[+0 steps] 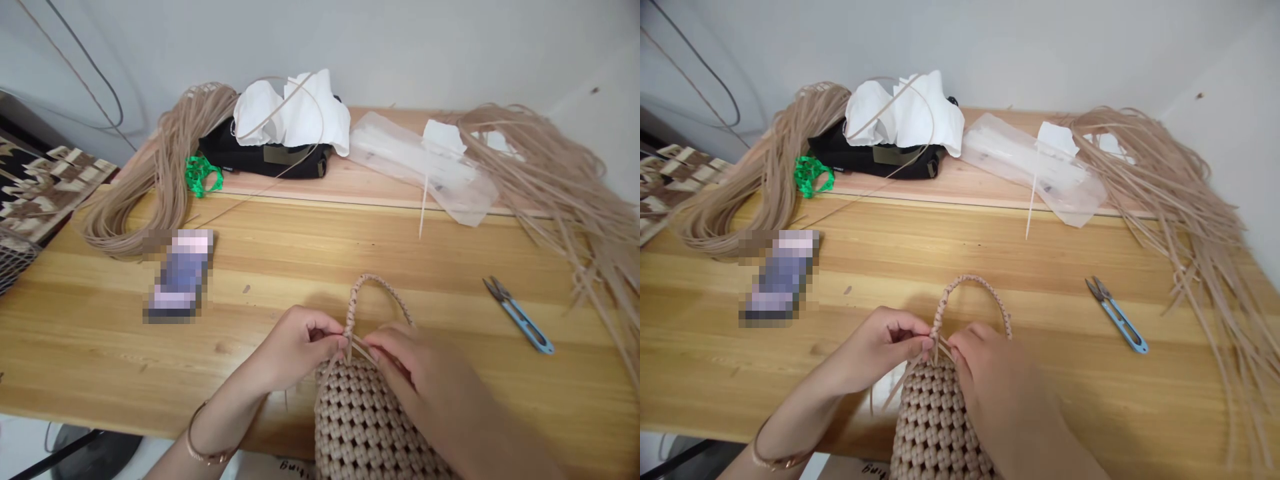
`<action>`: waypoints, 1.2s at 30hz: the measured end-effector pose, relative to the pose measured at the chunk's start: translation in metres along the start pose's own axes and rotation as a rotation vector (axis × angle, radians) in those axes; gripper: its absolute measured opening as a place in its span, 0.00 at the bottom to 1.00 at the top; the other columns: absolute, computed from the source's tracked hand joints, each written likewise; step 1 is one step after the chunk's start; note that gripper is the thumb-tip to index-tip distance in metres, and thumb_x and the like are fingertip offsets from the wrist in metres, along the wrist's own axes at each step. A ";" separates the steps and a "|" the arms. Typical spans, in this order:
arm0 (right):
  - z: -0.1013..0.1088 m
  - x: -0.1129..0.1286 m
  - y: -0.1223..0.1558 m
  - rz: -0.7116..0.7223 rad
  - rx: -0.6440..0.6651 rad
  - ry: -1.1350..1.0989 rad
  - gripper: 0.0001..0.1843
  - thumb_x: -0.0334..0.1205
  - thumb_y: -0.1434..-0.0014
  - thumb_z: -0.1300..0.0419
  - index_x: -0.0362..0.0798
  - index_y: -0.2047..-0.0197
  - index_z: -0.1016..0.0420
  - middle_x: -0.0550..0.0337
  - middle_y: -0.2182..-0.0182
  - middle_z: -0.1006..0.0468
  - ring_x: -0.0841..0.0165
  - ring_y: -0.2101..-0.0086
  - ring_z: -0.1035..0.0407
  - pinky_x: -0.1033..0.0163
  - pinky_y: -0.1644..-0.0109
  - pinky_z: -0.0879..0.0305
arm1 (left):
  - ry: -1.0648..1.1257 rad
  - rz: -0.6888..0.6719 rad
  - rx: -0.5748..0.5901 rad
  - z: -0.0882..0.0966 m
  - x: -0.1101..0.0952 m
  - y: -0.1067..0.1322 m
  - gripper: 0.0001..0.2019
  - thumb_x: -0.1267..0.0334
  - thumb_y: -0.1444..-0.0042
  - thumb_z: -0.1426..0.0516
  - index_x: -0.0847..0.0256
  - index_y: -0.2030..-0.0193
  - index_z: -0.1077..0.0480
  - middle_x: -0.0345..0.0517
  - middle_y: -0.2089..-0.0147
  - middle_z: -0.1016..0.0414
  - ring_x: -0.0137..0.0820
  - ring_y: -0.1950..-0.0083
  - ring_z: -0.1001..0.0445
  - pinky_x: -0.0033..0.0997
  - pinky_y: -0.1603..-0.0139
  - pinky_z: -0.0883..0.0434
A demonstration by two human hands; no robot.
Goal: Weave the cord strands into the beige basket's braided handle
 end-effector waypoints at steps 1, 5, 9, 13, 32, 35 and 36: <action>0.001 0.003 0.003 0.020 -0.043 0.055 0.14 0.35 0.38 0.53 0.51 0.64 0.26 0.58 0.66 0.24 0.64 0.68 0.30 0.59 0.65 0.39 | 0.005 0.003 -0.004 0.000 0.000 0.000 0.07 0.68 0.49 0.43 0.66 0.73 0.26 0.42 0.75 0.26 0.25 0.73 0.34 0.25 0.72 0.39; -0.006 0.025 0.016 0.171 -0.149 0.298 0.13 0.29 0.42 0.51 0.49 0.63 0.26 0.57 0.70 0.25 0.66 0.74 0.31 0.62 0.73 0.41 | 0.025 -0.010 -0.002 -0.003 -0.002 0.002 0.06 0.69 0.49 0.43 0.66 0.74 0.26 0.41 0.76 0.27 0.25 0.74 0.34 0.24 0.72 0.38; -0.016 0.049 0.026 0.345 -0.287 0.505 0.12 0.28 0.45 0.49 0.46 0.61 0.28 0.55 0.71 0.26 0.64 0.74 0.32 0.61 0.74 0.42 | 0.071 -0.003 0.037 -0.009 -0.004 0.005 0.08 0.71 0.48 0.46 0.65 0.76 0.28 0.36 0.80 0.32 0.22 0.78 0.36 0.22 0.76 0.40; -0.018 0.061 0.028 0.400 -0.409 0.580 0.12 0.27 0.42 0.52 0.45 0.61 0.28 0.53 0.70 0.26 0.65 0.72 0.33 0.62 0.71 0.40 | 0.092 -0.012 0.095 -0.012 -0.005 0.008 0.10 0.74 0.47 0.49 0.64 0.75 0.29 0.35 0.80 0.33 0.21 0.79 0.37 0.21 0.77 0.40; -0.002 0.052 0.029 0.435 -0.402 0.350 0.27 0.44 0.33 0.63 0.44 0.61 0.23 0.54 0.68 0.21 0.63 0.69 0.27 0.59 0.69 0.31 | 0.056 -0.037 0.198 -0.006 -0.003 0.003 0.06 0.70 0.49 0.45 0.66 0.69 0.26 0.40 0.71 0.25 0.25 0.70 0.32 0.24 0.67 0.36; 0.006 0.024 0.019 0.235 -0.325 0.136 0.15 0.39 0.37 0.53 0.47 0.63 0.26 0.56 0.65 0.22 0.63 0.66 0.28 0.59 0.65 0.32 | 0.093 -0.033 0.225 -0.009 -0.003 0.005 0.06 0.73 0.51 0.45 0.66 0.69 0.26 0.40 0.71 0.25 0.25 0.69 0.30 0.23 0.66 0.35; 0.008 0.015 0.015 0.153 -0.312 0.080 0.11 0.40 0.39 0.49 0.47 0.61 0.27 0.55 0.63 0.22 0.62 0.64 0.28 0.57 0.62 0.32 | 0.091 -0.030 0.228 -0.009 -0.002 0.005 0.06 0.74 0.52 0.45 0.67 0.69 0.27 0.40 0.72 0.25 0.24 0.70 0.31 0.22 0.68 0.36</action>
Point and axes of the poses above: each hand's wrist, its own y-axis away from the middle knuckle, its own z-axis out of the back of the hand, x = y × z, the point moved 8 cm from there along -y, towards the middle knuckle
